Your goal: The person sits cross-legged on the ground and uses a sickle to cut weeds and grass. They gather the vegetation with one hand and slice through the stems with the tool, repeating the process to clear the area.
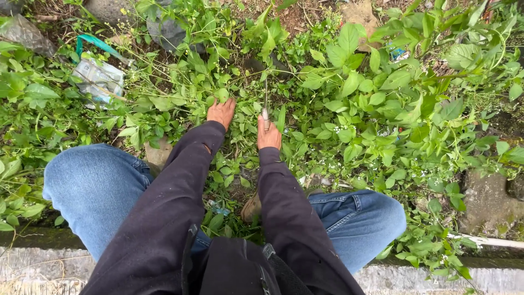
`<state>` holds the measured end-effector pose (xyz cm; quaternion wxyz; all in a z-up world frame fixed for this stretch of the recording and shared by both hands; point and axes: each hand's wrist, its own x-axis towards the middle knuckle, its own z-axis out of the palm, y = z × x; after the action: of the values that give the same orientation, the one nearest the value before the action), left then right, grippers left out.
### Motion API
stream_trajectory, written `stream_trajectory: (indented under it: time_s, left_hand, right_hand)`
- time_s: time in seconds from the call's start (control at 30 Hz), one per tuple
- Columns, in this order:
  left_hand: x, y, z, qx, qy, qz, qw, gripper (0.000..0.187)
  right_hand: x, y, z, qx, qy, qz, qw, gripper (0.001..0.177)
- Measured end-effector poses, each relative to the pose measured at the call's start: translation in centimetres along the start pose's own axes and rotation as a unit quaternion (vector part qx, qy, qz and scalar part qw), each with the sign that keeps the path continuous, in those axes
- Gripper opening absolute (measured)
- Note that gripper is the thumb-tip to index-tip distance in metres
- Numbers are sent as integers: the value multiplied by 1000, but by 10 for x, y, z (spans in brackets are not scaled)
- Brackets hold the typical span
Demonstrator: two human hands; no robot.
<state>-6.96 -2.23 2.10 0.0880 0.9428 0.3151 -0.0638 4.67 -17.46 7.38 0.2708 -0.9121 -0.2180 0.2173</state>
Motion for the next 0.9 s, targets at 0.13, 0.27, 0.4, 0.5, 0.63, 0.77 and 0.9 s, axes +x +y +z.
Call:
stream_trajectory:
  time_s: [0.13, 0.27, 0.4, 0.5, 0.63, 0.77, 0.9]
  left_hand:
    - [-2, -3, -7, -7, -33, -6, 999, 78]
    - [-7, 2, 3, -28, -14, -35, 999, 69]
    - [-8, 2, 8, -12, 8, -24, 1000, 64]
    - [-7, 1, 4, -16, 27, -21, 999, 62]
    - [-7, 5, 28, -20, 25, -18, 999, 60]
    - [7, 5, 45, -3, 44, -18, 999, 60]
    - [-15, 5, 12, 5, 26, 3, 1000, 63]
  right_hand:
    - [-19, 41, 10, -9, -39, 54, 998, 79]
    - [-6, 31, 7, 9, 0, 44, 999, 70]
    - [11, 24, 1, -6, 2, 31, 1000, 82]
    - [-7, 82, 27, -61, -41, 69, 995, 85]
    - [-44, 64, 7, 27, 4, 109, 994, 74]
    - [-30, -16, -36, 90, 86, 108, 986, 65]
    - [-45, 7, -8, 29, 26, 94, 995, 71]
